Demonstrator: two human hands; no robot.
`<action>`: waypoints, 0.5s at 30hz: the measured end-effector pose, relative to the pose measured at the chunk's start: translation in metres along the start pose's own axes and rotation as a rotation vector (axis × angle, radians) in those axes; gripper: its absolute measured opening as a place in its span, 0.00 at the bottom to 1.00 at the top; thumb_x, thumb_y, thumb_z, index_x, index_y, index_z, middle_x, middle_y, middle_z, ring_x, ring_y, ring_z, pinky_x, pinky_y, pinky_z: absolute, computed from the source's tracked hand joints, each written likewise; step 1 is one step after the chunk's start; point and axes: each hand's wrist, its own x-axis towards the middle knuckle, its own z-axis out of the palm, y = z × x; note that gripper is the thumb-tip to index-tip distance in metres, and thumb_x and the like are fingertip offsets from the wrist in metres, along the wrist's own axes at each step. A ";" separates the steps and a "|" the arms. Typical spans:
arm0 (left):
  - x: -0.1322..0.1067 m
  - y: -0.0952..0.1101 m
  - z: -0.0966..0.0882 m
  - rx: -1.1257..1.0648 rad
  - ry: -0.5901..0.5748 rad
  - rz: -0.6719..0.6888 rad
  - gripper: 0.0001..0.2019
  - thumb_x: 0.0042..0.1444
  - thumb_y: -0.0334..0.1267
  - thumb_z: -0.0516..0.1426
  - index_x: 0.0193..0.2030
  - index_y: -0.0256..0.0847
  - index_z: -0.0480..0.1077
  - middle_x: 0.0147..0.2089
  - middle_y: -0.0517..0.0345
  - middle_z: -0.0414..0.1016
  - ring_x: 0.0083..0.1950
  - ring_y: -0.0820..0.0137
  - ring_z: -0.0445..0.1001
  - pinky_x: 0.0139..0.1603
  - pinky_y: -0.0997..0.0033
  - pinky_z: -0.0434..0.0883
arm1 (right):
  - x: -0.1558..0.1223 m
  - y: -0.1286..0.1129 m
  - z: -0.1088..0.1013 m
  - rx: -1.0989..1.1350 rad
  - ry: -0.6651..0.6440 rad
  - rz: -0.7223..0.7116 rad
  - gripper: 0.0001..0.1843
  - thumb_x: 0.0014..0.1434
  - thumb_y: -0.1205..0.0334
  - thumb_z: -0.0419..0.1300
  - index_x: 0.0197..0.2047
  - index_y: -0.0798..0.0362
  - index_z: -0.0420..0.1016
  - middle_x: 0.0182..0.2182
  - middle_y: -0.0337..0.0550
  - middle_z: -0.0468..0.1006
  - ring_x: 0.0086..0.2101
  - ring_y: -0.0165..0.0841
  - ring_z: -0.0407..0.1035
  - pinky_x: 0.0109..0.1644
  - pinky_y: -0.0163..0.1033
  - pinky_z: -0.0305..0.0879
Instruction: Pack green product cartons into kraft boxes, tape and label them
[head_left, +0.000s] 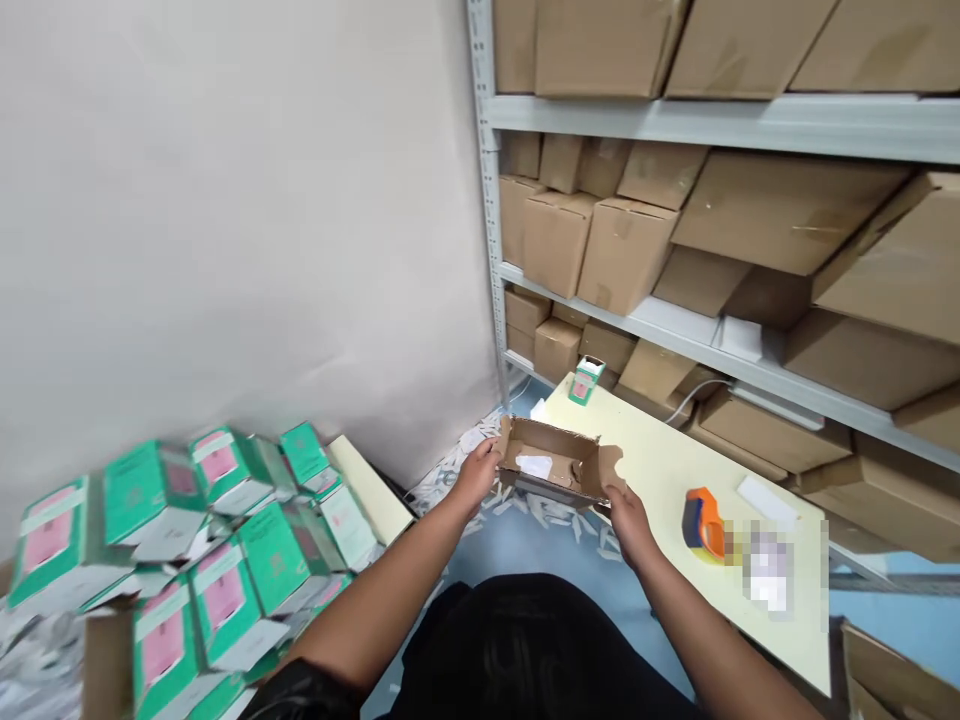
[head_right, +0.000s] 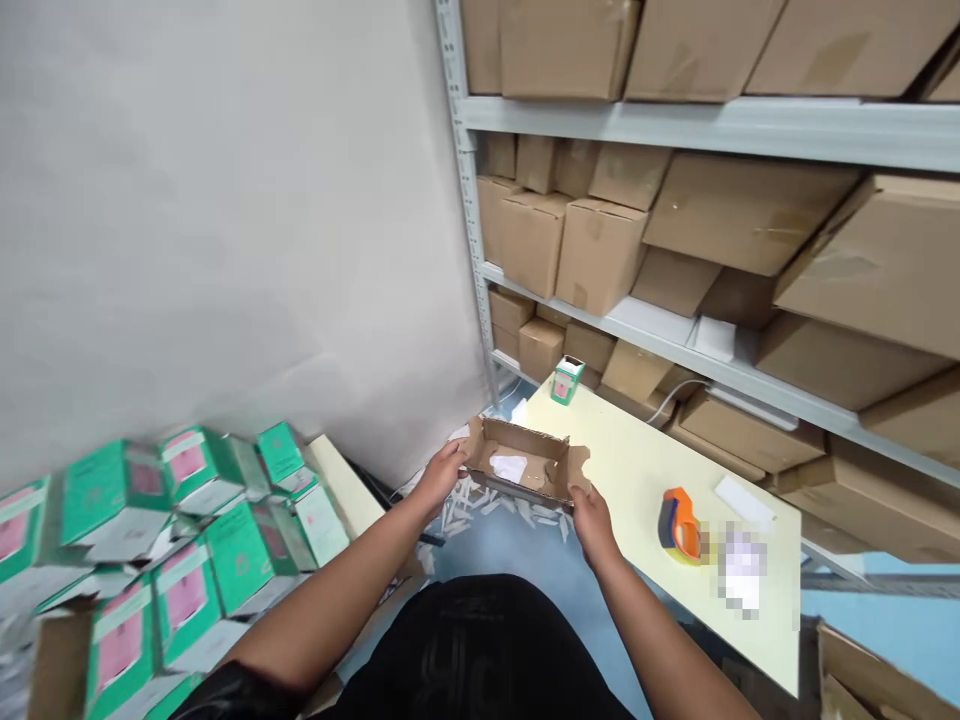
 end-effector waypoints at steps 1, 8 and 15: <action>0.012 0.000 0.015 -0.011 -0.032 -0.023 0.22 0.56 0.37 0.53 0.57 0.41 0.75 0.52 0.52 0.82 0.51 0.60 0.79 0.43 0.67 0.76 | 0.007 0.005 -0.008 0.017 0.041 0.007 0.26 0.56 0.44 0.60 0.52 0.50 0.77 0.52 0.48 0.83 0.49 0.45 0.78 0.45 0.43 0.76; 0.102 -0.011 0.095 -0.017 -0.215 -0.062 0.17 0.57 0.34 0.54 0.53 0.40 0.75 0.49 0.50 0.82 0.48 0.64 0.80 0.47 0.66 0.78 | 0.057 0.024 -0.043 0.113 0.247 0.093 0.23 0.50 0.49 0.64 0.48 0.49 0.77 0.50 0.47 0.82 0.51 0.46 0.76 0.51 0.47 0.75; 0.189 -0.023 0.134 0.057 -0.353 -0.087 0.13 0.59 0.36 0.56 0.50 0.39 0.73 0.48 0.51 0.79 0.49 0.66 0.80 0.51 0.65 0.78 | 0.112 0.030 -0.053 0.133 0.384 0.109 0.21 0.45 0.52 0.66 0.44 0.50 0.79 0.46 0.47 0.84 0.48 0.46 0.77 0.50 0.48 0.75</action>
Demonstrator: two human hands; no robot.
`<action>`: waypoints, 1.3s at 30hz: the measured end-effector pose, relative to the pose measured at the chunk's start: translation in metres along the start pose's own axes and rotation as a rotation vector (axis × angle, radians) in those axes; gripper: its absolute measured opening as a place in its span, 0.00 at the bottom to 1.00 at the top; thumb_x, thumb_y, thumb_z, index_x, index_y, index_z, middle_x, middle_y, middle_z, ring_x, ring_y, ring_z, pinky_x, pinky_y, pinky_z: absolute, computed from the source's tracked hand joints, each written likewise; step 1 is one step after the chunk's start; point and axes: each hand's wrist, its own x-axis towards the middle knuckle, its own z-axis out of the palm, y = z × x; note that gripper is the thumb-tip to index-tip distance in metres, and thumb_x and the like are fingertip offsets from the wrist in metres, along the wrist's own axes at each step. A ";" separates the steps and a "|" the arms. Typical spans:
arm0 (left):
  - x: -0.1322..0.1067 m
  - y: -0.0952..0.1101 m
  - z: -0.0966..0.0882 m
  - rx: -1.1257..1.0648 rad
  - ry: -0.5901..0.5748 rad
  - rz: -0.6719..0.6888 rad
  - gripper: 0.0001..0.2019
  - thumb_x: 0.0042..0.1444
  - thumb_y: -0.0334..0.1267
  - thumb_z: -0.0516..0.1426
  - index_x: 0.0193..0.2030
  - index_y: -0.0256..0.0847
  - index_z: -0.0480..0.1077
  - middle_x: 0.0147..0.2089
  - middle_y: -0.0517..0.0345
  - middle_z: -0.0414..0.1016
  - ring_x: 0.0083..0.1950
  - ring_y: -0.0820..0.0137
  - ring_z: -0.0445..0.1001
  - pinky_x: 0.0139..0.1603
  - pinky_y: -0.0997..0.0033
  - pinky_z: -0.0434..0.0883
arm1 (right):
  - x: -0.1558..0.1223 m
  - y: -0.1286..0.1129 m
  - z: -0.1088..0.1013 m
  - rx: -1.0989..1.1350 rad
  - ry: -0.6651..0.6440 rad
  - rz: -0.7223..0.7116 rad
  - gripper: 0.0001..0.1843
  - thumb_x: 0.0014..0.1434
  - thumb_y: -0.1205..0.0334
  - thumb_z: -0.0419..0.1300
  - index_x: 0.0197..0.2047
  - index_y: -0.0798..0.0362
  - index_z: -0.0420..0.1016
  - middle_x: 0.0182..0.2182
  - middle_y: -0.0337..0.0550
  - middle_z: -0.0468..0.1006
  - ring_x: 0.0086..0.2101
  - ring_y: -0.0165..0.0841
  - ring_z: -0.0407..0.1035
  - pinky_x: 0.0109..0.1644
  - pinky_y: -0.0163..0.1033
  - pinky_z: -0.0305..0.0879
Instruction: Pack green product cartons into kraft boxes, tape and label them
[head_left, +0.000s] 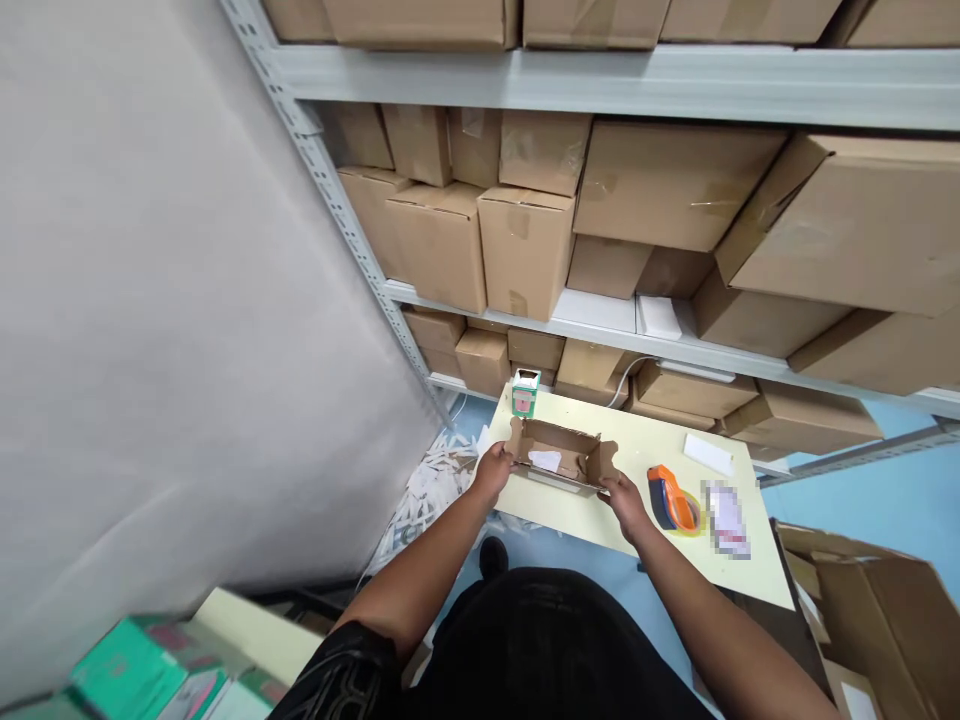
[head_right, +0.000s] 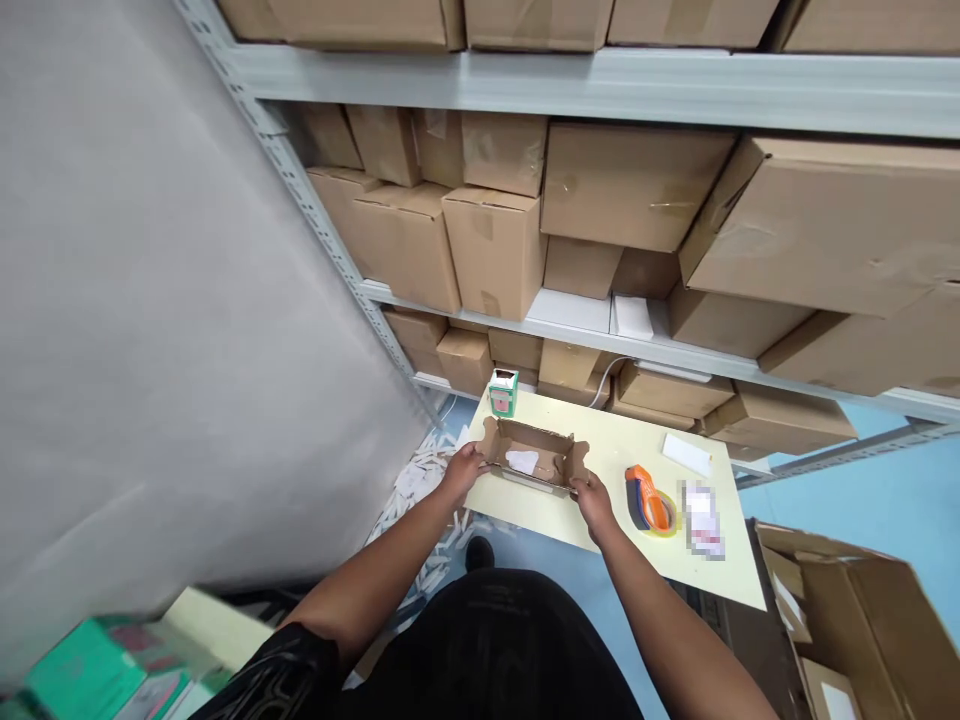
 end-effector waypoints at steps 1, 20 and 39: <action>0.010 0.000 -0.001 0.009 -0.027 -0.012 0.13 0.58 0.36 0.57 0.50 0.39 0.73 0.48 0.51 0.79 0.49 0.65 0.79 0.51 0.65 0.79 | 0.005 0.002 0.002 -0.002 0.026 0.012 0.21 0.45 0.53 0.66 0.43 0.50 0.79 0.45 0.47 0.84 0.48 0.47 0.77 0.50 0.49 0.75; 0.150 0.125 0.050 1.150 0.005 0.342 0.42 0.59 0.57 0.61 0.74 0.37 0.56 0.78 0.28 0.45 0.69 0.33 0.63 0.64 0.43 0.65 | -0.002 -0.014 -0.021 -0.105 0.235 0.054 0.27 0.51 0.44 0.69 0.50 0.49 0.82 0.55 0.48 0.81 0.55 0.48 0.74 0.55 0.49 0.73; 0.061 0.171 -0.003 0.375 -0.048 0.317 0.29 0.62 0.52 0.56 0.67 0.46 0.63 0.45 0.58 0.78 0.31 0.69 0.76 0.35 0.67 0.76 | -0.014 -0.131 0.006 -0.099 -0.027 -0.182 0.31 0.59 0.37 0.62 0.54 0.52 0.77 0.44 0.48 0.84 0.43 0.43 0.77 0.47 0.46 0.73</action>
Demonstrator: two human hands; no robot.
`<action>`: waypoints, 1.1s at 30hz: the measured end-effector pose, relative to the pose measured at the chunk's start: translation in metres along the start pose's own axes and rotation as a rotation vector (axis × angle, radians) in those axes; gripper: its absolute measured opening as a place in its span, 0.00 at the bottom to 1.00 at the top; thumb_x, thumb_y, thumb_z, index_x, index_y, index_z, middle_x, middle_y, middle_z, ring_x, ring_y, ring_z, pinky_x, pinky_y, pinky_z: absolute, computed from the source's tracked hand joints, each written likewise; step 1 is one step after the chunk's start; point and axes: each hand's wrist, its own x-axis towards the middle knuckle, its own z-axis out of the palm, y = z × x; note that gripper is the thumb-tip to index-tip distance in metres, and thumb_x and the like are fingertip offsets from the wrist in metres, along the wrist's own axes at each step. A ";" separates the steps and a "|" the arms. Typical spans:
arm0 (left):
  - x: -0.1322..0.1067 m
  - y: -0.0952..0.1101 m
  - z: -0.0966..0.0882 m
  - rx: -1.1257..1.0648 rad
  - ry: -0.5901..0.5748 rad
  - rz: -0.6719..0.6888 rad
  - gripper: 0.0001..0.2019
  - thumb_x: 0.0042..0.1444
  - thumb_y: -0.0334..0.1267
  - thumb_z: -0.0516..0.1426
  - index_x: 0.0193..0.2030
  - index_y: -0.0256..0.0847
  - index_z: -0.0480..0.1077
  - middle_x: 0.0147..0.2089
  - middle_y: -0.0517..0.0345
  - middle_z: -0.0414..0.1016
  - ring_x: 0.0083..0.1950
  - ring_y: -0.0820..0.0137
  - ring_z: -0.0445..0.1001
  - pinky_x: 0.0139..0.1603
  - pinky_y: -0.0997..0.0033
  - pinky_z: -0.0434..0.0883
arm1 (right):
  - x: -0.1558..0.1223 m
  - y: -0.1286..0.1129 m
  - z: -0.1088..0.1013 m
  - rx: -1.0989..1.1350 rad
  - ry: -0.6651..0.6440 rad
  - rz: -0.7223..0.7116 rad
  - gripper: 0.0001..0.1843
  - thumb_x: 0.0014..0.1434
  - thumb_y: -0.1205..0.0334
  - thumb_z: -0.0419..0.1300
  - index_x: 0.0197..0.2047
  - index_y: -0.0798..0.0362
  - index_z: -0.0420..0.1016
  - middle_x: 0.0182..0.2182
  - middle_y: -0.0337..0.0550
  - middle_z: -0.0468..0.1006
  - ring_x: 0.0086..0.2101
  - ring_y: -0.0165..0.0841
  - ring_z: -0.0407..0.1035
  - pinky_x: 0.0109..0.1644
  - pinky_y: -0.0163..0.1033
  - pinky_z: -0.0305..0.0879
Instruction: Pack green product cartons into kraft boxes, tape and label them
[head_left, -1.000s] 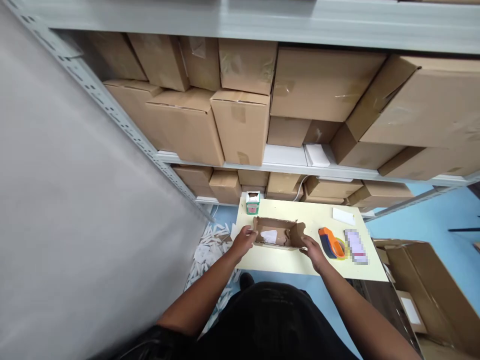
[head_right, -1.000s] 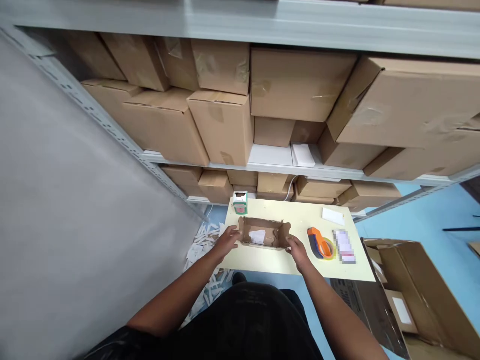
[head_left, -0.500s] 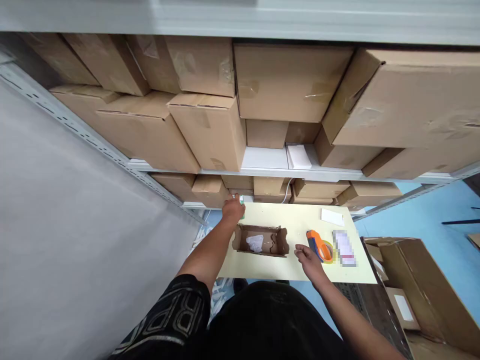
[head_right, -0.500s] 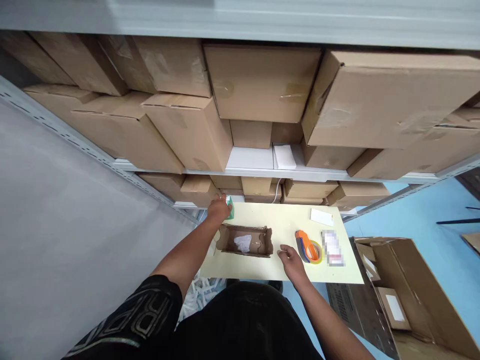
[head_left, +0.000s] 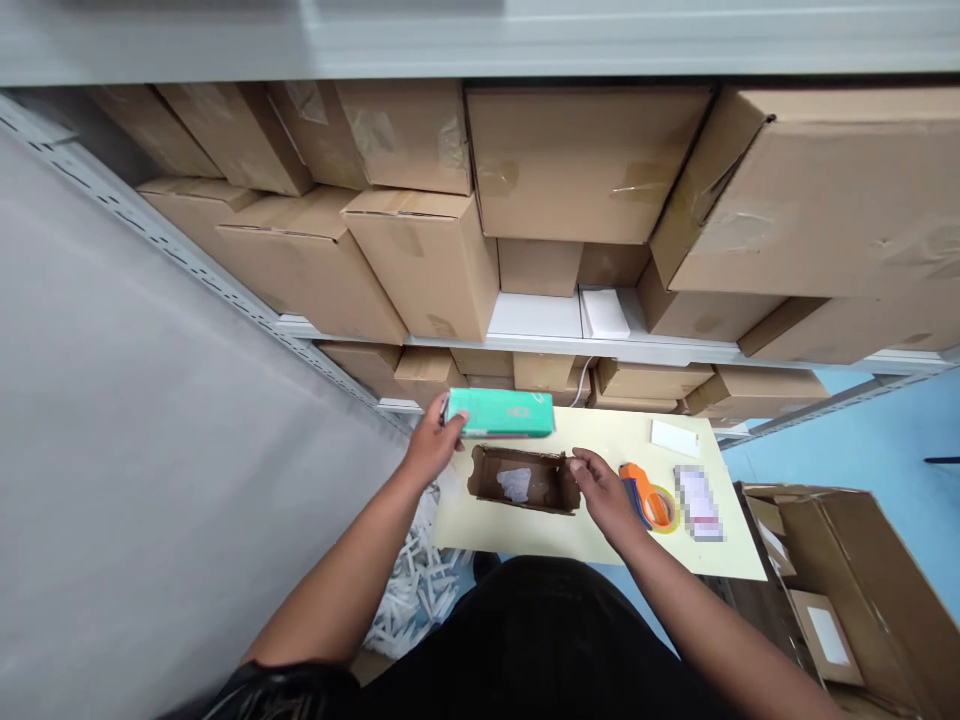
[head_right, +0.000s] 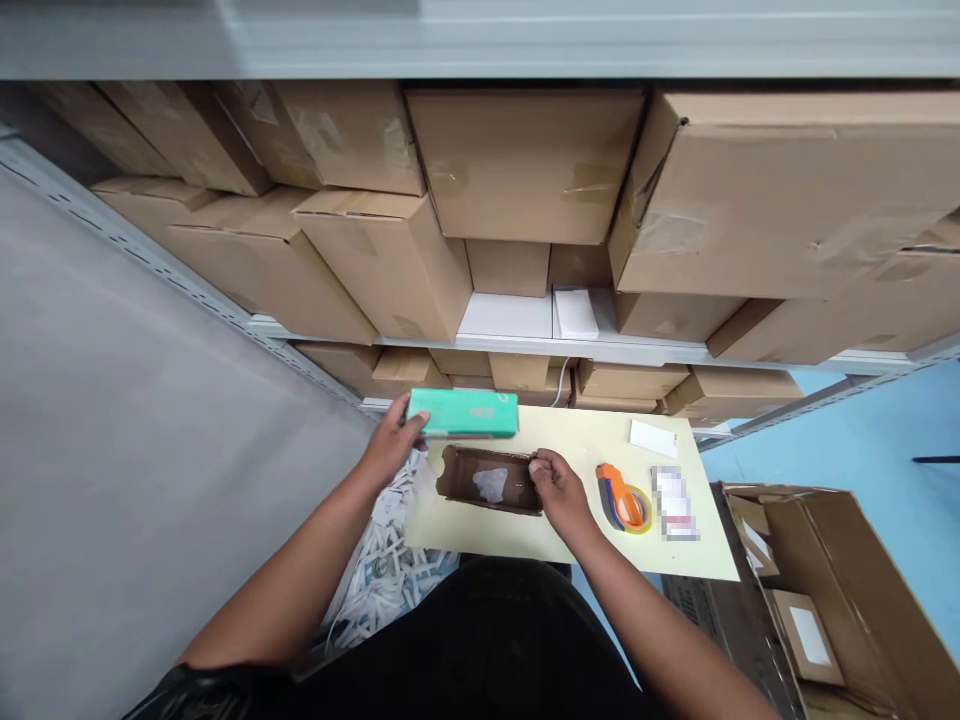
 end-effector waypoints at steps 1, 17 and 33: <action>-0.015 -0.001 0.006 -0.083 -0.078 -0.030 0.29 0.62 0.52 0.57 0.67 0.46 0.62 0.47 0.57 0.78 0.31 0.70 0.75 0.32 0.68 0.76 | -0.001 -0.004 0.005 -0.005 -0.011 0.002 0.31 0.59 0.36 0.61 0.55 0.52 0.76 0.43 0.47 0.84 0.42 0.43 0.77 0.45 0.45 0.72; -0.057 -0.085 0.047 0.595 -0.216 0.203 0.25 0.63 0.41 0.57 0.67 0.39 0.69 0.63 0.43 0.74 0.63 0.53 0.70 0.65 0.54 0.65 | -0.009 0.053 0.024 -0.875 -0.102 0.204 0.16 0.62 0.52 0.57 0.46 0.53 0.78 0.41 0.51 0.83 0.42 0.42 0.76 0.38 0.38 0.60; -0.070 -0.134 0.055 0.525 -0.046 0.145 0.32 0.52 0.33 0.63 0.66 0.45 0.65 0.66 0.46 0.66 0.69 0.54 0.63 0.70 0.52 0.60 | 0.008 0.084 0.009 -1.056 0.050 0.161 0.22 0.63 0.48 0.57 0.54 0.54 0.70 0.47 0.55 0.78 0.48 0.45 0.76 0.45 0.42 0.67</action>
